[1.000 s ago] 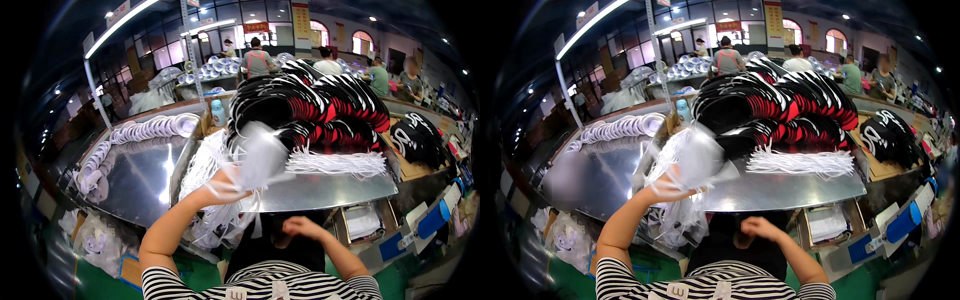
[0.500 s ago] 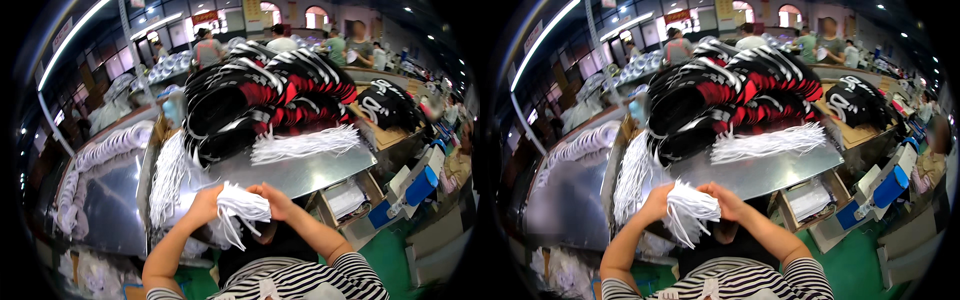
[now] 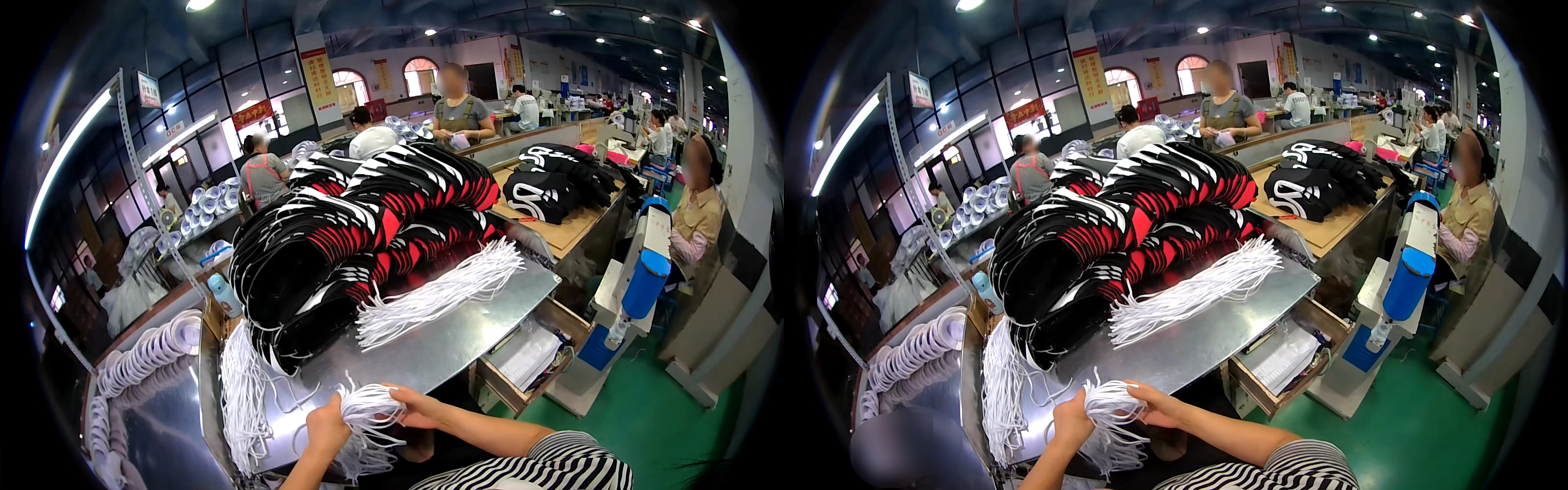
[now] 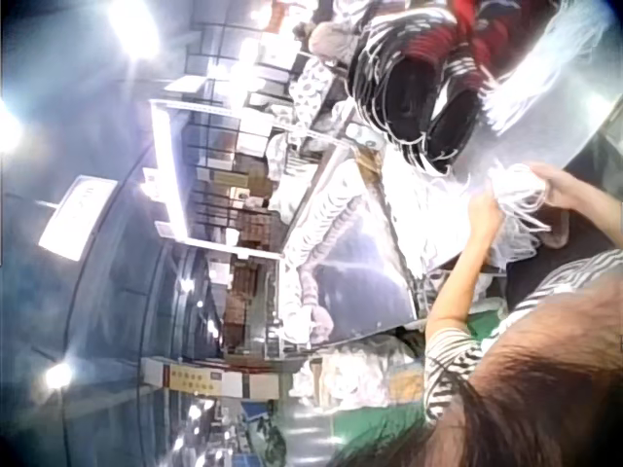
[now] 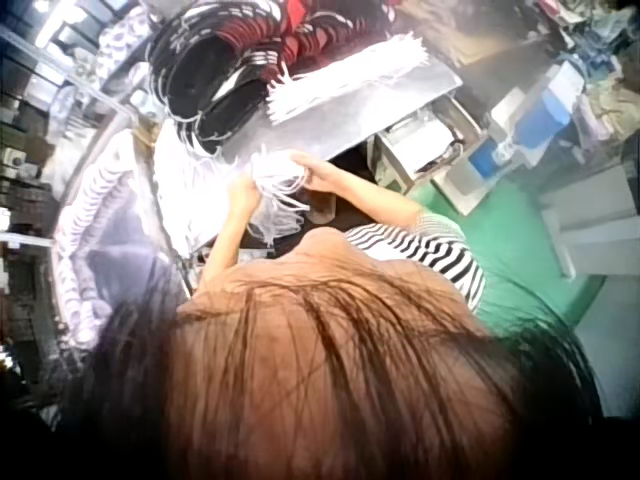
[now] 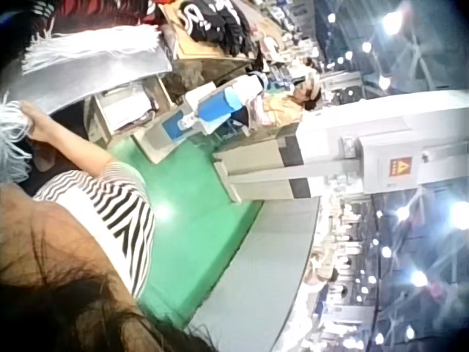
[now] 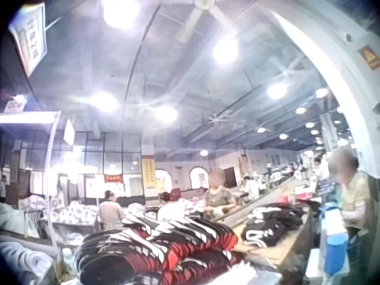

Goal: The person picks up a bundle of white elastic laces and separates them into smaller groups, pulling and wrapping individual laces around the bundles.

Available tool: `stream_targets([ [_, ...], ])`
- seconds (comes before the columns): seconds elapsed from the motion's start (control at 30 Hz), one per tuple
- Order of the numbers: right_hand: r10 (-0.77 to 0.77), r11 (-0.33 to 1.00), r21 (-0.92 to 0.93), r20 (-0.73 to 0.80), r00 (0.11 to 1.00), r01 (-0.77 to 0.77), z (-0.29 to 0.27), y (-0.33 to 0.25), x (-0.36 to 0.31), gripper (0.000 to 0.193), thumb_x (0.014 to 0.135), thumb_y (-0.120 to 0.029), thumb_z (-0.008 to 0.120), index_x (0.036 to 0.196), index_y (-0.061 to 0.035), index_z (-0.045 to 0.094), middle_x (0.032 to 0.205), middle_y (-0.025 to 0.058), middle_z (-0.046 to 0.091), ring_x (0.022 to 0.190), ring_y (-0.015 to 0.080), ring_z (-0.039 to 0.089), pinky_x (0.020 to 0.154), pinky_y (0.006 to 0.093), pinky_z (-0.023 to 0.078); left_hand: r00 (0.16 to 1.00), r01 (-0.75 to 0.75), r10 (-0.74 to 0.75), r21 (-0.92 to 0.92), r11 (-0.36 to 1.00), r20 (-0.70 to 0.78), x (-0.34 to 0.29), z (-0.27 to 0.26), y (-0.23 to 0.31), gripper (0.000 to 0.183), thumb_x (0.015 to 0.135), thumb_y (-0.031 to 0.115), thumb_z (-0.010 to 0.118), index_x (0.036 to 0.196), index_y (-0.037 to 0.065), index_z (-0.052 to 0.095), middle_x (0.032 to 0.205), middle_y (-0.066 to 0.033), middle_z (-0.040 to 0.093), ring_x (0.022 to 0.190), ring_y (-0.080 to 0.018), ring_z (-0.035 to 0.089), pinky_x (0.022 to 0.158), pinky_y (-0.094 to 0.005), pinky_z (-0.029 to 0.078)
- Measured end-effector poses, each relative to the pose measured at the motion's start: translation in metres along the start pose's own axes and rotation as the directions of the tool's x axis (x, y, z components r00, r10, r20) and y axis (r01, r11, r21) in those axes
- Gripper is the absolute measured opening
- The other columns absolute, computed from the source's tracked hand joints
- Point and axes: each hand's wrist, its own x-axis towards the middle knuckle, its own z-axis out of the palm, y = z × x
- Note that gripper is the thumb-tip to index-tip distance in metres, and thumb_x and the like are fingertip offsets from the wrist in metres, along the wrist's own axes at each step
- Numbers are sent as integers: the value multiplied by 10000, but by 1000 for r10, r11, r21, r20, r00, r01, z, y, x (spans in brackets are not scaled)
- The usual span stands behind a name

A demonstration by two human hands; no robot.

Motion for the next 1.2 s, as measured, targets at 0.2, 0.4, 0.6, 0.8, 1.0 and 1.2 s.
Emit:
stream_targets([
  [0.2,64,996,-57,44,997,-62,-6,14,5,479,909,-183,606,1327,-39,422,1128,66,581,827,101,562,603,215,463,995,-83,83,-11,996,-50,0,17,-8,328,611,28,663,930,54,591,618,-165,603,602,-366,614,557,-433,476],
  [0.4,240,965,-156,189,952,-213,26,1,-4,395,961,-233,525,1286,-27,434,1135,139,590,607,72,442,428,143,303,980,-167,148,-147,975,-131,5,24,-13,374,623,201,747,917,50,574,617,-121,594,573,-331,603,514,-390,454],
  [0.6,334,919,-295,235,913,-260,41,7,-15,281,968,-259,506,1171,-64,520,877,19,540,590,48,409,489,156,324,945,-240,265,144,960,-194,27,32,-33,212,728,169,616,891,47,557,602,-113,560,542,-325,586,479,-416,430],
  [0.8,412,659,-749,280,867,-70,85,15,-58,312,972,-287,505,1196,-83,578,1186,61,379,741,54,536,675,203,484,969,-67,124,258,964,-211,22,66,-79,130,787,211,589,854,101,569,572,-115,566,520,-325,592,452,-424,439],
  [1.0,-128,865,-502,-188,974,17,62,15,-49,304,949,-141,542,1240,-66,498,719,21,590,503,36,438,451,175,356,934,-56,81,82,995,-349,31,59,-53,136,847,158,549,953,74,557,615,-173,583,576,-371,601,486,-446,442],
  [1.2,226,684,-658,-218,949,-314,40,28,-56,203,912,-214,613,994,-29,630,783,14,671,575,37,525,498,172,371,941,-111,172,213,971,-293,11,24,-16,152,672,113,623,783,73,528,531,-130,520,507,-316,568,470,-415,428],
])
